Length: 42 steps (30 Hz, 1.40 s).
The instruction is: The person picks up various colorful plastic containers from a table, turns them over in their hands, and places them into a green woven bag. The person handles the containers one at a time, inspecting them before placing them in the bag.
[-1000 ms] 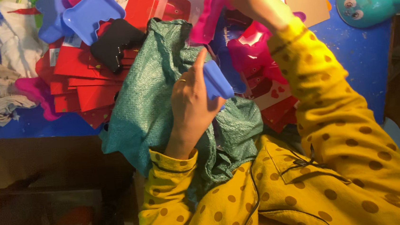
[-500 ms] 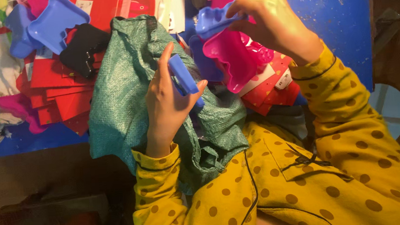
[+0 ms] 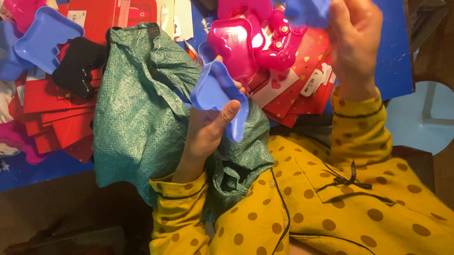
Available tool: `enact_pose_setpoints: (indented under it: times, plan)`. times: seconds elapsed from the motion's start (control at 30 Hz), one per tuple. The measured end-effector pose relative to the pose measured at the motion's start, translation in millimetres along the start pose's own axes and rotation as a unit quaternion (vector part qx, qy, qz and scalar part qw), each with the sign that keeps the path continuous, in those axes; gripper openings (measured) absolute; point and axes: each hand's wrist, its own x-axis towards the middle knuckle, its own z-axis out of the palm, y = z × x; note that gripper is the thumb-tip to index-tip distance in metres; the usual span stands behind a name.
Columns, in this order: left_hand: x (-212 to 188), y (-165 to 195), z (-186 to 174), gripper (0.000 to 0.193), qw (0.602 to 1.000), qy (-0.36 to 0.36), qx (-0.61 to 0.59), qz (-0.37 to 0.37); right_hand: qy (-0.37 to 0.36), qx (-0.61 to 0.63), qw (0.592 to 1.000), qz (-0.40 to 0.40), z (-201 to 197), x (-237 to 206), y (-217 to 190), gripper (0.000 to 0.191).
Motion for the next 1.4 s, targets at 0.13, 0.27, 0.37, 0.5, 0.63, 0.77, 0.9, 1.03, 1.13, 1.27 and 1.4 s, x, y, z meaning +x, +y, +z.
enact_pose_setpoints:
  times: [0.13, 0.27, 0.37, 0.5, 0.63, 0.77, 0.9, 1.03, 1.13, 1.27, 1.4]
  plan:
    - [0.2, -26.9, -29.3, 0.048, 1.0, -0.001, -0.005, -0.022, -0.192, 0.115, 0.97, 0.092, -6.0, -38.6, -10.9, 0.019]
    - [2.3, -35.1, -32.9, 0.048, 0.979, -0.129, 0.085, -0.133, -0.376, -0.142, 0.915, -0.02, 2.3, -54.7, -29.4, 0.016]
    - [6.4, -36.5, -11.0, 0.079, 0.969, -0.161, 0.142, -0.123, -0.363, -0.223, 0.9, -0.095, 17.5, -56.4, -33.1, 0.005]
    - [10.5, -28.1, 3.7, 0.086, 0.971, -0.19, 0.107, -0.099, -0.213, -0.207, 0.939, -0.171, 46.7, -65.0, -11.3, 0.013]
    - [10.9, -28.5, 3.6, 0.074, 0.966, -0.188, 0.13, -0.118, -0.114, -0.117, 0.971, -0.177, 68.4, -85.9, 10.1, 0.025]
    - [10.3, -29.7, -0.3, 0.069, 0.984, -0.126, 0.11, -0.066, -0.112, -0.153, 0.966, -0.174, 70.1, -91.2, 12.1, 0.054]
    - [12.3, -24.9, 2.6, 0.079, 0.987, -0.09, 0.132, 0.032, -0.215, -0.128, 0.967, -0.059, 64.1, -85.9, 9.4, 0.078]
    - [12.8, -21.9, 10.9, 0.091, 0.973, -0.086, 0.197, 0.084, -0.218, 0.001, 0.974, 0.063, 62.5, -89.3, 13.9, 0.075]
    - [10.3, -22.3, 16.2, 0.089, 0.976, -0.066, 0.194, 0.078, -0.185, 0.049, 0.977, 0.097, 62.0, -90.3, 18.9, 0.074]
    - [14.9, -20.3, 20.1, 0.088, 0.991, -0.032, 0.124, 0.048, -0.171, 0.032, 0.982, 0.08, 63.4, -89.0, 19.9, 0.077]
    - [14.1, -9.2, 24.1, 0.088, 0.974, 0.03, 0.212, 0.079, -0.151, 0.06, 0.985, 0.049, 70.5, -92.8, 17.3, 0.082]
